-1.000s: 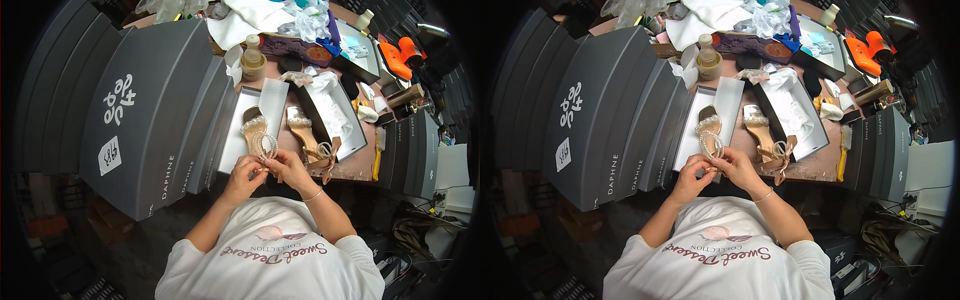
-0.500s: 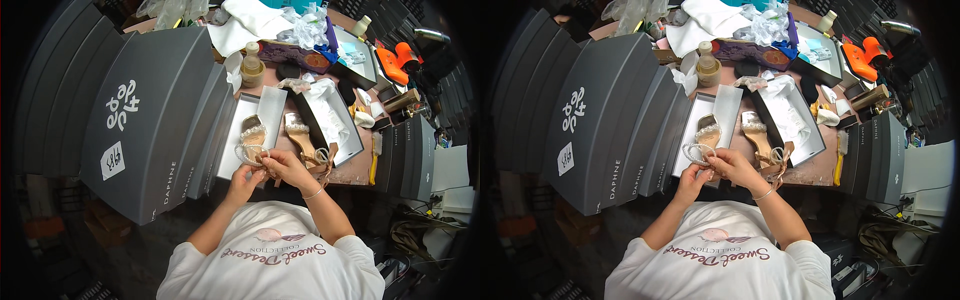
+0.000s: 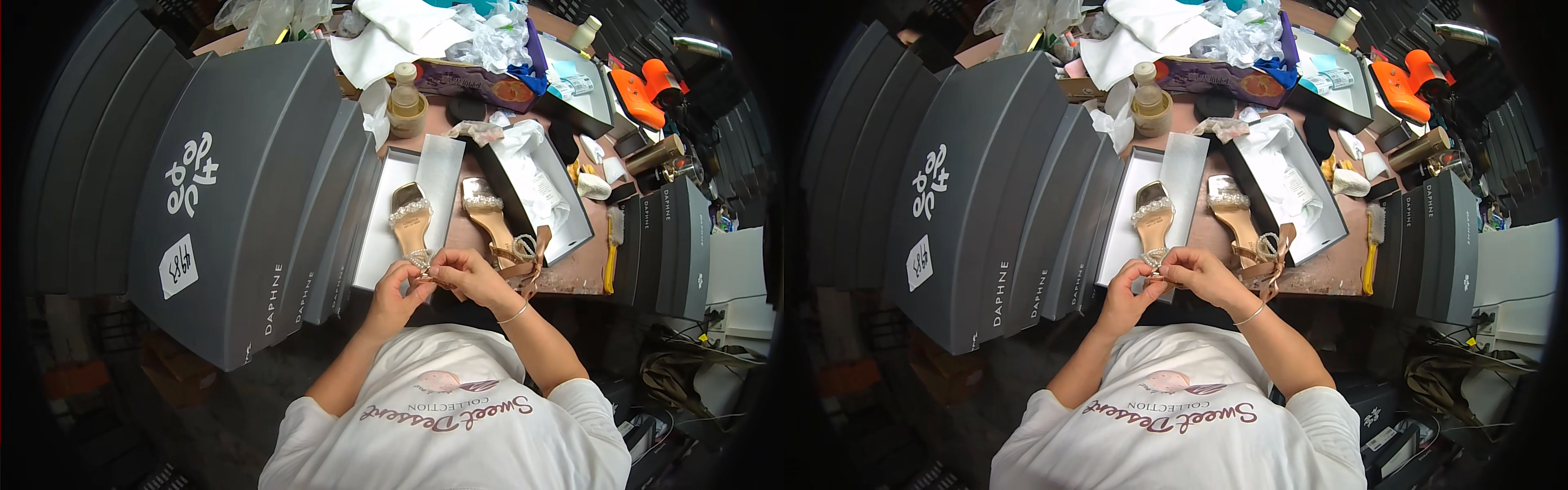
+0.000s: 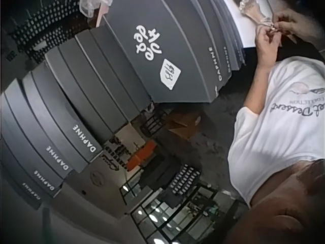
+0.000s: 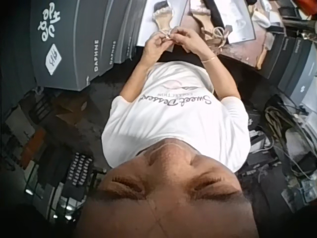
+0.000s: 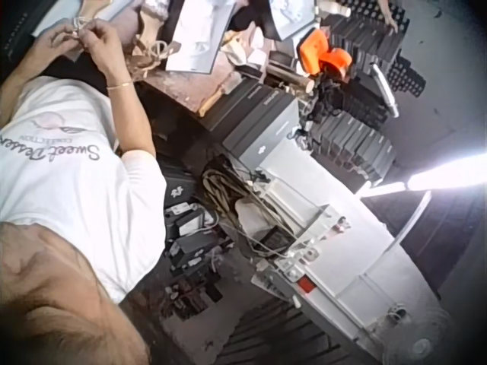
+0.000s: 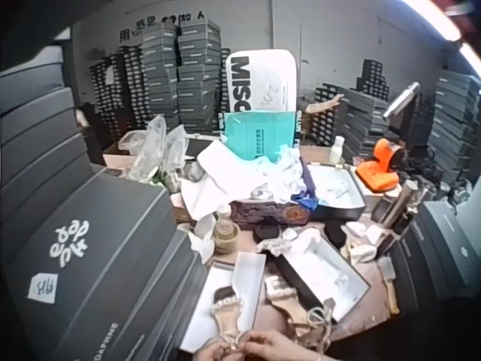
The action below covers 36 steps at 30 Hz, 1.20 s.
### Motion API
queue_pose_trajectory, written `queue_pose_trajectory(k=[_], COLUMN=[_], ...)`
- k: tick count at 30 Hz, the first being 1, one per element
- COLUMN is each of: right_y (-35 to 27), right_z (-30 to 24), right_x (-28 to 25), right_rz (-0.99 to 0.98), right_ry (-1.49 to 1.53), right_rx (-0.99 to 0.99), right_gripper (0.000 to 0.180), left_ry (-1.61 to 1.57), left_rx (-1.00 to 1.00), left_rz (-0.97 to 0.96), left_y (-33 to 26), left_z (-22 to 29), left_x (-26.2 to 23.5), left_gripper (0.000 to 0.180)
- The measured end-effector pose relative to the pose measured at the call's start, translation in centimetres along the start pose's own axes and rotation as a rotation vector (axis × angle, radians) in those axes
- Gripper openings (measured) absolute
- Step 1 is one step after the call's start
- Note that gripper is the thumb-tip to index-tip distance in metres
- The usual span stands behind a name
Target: Packaging high-heeled sandals into shoe boxes by arranging them and adding protective paper.
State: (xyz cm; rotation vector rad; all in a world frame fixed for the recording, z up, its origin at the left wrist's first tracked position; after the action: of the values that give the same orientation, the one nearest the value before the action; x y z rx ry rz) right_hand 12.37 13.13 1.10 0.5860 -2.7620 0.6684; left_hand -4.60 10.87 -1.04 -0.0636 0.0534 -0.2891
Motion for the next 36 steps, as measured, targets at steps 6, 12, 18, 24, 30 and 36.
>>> queue_pose_trajectory(k=[6,12,18,24,30,36], right_y=[0.5,0.6,0.0,-0.5,0.0,0.2], right_z=[-0.4,-3.2,-1.3,1.3,1.9,2.6], right_x=[0.0,0.1,0.9,2.0,1.6,1.0], right_rz=[0.101,0.005,0.066,0.152,0.144,0.134], right_ry=[-0.692,-1.308,-0.688,-0.159,-0.313,-0.140], right_rx=[-0.372,-0.847,-0.463,-0.170,-0.209,-0.185], right_gripper=[0.009,0.012,0.009,0.017,0.014,0.011], left_ry=[-0.115,-0.118,-0.150,0.154,-0.370,-0.805], left_rx=[0.004,-0.032,-0.024,0.072,-0.403,-0.570], left_rz=[-0.014,0.007,0.071,0.107,-0.074,-0.081], left_y=[0.2,-0.2,-0.7,-0.4,0.0,-0.8], left_z=[-0.6,-0.7,-1.4,1.1,0.5,0.4], left_x=[-0.6,-0.5,-0.9,-2.6,-3.8,-2.6], left_gripper=[0.015,0.016,0.016,0.015,0.015,0.019])
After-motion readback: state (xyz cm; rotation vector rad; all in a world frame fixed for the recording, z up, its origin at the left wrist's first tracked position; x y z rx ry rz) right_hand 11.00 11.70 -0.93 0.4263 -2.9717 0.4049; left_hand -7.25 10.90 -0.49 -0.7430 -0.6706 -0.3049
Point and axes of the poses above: each hand's wrist, its own y-axis towards the middle knuckle, its own x-axis out of the palm, z = x × y, the point moved 2 cm from there along y, towards the middle knuckle, and after that the axes turned 2 degrees about z, right-handed, at the moved point
